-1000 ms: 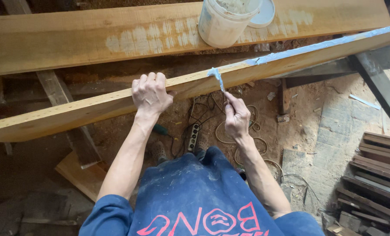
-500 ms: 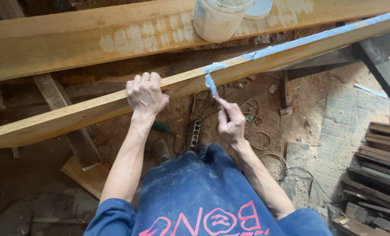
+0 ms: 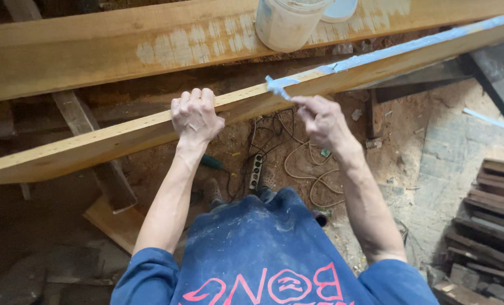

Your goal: The person applies white glue along the edge of a wooden plank using a brush, then aligns and presses a second plank against it. They use a hammer to tap the joint for alignment and leave the planks joined on the workbench.

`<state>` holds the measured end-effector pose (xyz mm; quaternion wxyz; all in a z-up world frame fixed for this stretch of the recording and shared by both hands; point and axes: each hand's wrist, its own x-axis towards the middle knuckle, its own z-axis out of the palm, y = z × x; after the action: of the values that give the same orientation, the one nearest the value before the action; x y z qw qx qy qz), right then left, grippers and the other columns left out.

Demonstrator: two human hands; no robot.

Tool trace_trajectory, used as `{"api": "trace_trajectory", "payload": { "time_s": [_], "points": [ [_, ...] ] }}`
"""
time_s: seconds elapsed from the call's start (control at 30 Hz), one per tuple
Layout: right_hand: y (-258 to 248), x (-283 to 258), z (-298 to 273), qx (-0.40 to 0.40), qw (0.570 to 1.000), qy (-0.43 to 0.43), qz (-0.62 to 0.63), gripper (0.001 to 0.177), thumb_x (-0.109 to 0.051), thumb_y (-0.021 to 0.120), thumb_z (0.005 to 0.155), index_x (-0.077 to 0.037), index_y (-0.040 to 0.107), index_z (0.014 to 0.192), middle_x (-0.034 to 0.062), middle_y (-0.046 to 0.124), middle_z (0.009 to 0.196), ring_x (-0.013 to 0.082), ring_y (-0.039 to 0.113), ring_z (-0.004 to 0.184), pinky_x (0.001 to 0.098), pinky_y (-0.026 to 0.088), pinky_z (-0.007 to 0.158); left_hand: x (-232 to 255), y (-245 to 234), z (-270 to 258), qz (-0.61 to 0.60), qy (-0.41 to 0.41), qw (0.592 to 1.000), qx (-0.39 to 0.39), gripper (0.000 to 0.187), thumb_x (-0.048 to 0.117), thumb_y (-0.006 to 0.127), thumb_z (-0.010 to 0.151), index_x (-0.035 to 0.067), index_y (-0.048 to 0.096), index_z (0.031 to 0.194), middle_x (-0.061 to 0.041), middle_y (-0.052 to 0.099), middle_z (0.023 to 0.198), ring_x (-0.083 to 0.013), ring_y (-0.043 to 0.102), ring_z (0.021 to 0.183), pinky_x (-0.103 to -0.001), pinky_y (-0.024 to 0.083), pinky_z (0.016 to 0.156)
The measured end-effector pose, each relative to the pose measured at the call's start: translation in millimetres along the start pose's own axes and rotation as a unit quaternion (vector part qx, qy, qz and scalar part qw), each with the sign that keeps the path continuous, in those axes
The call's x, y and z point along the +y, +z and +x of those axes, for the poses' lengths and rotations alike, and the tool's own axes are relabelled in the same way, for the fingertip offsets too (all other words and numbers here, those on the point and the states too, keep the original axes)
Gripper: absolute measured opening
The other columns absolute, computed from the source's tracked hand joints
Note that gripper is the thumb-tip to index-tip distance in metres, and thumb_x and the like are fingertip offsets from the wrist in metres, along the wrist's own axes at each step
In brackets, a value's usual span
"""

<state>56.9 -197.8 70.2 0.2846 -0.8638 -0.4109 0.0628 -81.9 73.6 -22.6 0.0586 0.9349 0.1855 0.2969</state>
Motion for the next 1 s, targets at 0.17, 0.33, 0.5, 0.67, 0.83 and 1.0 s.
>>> {"api": "trace_trajectory", "payload": {
  "time_s": [0.17,0.33,0.5,0.67,0.83,1.0],
  "points": [
    [28,-10,-6,0.072,0.995,-0.052,0.054,0.029,-0.008,0.065,0.1,-0.011,0.07,0.129,0.0081,0.07,0.093,0.0169,0.065,0.079,0.0321,0.054,0.07,1,-2,3,-0.046,0.002,0.999,0.018,0.036,0.027,0.089,0.06,0.009,0.062,0.076,-0.008,0.065,0.073,-0.0266,0.064,0.068,-0.042,0.047,0.062],
    [80,-30,-16,0.131,0.99,-0.029,0.043,0.032,-0.01,0.065,0.101,-0.01,0.069,0.133,0.0068,0.068,0.087,0.0138,0.06,0.073,0.0299,0.052,0.062,1,0,2,-0.001,0.001,1.0,0.001,0.024,0.012,0.08,0.063,0.012,0.063,0.08,-0.006,0.067,0.079,-0.0238,0.066,0.074,-0.039,0.048,0.066],
    [84,-38,-28,0.097,0.989,0.027,0.11,0.032,-0.01,0.065,0.099,-0.01,0.069,0.131,0.007,0.072,0.093,0.0117,0.061,0.071,0.0291,0.051,0.058,-2,0,1,-0.029,-0.006,0.999,-0.021,0.038,0.029,0.086,0.06,0.009,0.064,0.084,-0.009,0.068,0.081,-0.0271,0.067,0.078,-0.042,0.049,0.067],
    [67,-43,-20,0.15,0.987,0.006,0.051,0.032,-0.01,0.065,0.101,-0.008,0.068,0.133,0.0091,0.072,0.102,0.0125,0.066,0.083,0.0276,0.055,0.07,-21,-4,-5,0.008,-0.008,0.998,-0.06,0.049,0.031,0.09,0.05,0.01,0.065,0.086,-0.008,0.07,0.081,-0.0251,0.069,0.078,-0.04,0.051,0.067],
    [85,-63,-23,0.105,0.984,0.118,0.079,0.036,-0.011,0.068,0.097,-0.011,0.069,0.133,0.0088,0.073,0.098,0.0184,0.065,0.077,0.0327,0.054,0.064,-48,-13,-14,0.007,-0.018,0.995,-0.1,0.04,0.031,0.092,0.065,0.009,0.065,0.084,-0.009,0.068,0.079,-0.0219,0.067,0.069,-0.037,0.049,0.059],
    [127,-99,-23,0.197,0.978,0.032,0.068,0.037,-0.01,0.07,0.096,-0.008,0.067,0.132,0.0116,0.075,0.102,0.0196,0.072,0.087,0.0333,0.061,0.077,-62,-25,-21,-0.01,-0.002,0.998,-0.061,0.041,0.029,0.092,0.058,0.01,0.064,0.082,-0.008,0.068,0.079,-0.0242,0.067,0.072,-0.039,0.049,0.062]
  ]
}}
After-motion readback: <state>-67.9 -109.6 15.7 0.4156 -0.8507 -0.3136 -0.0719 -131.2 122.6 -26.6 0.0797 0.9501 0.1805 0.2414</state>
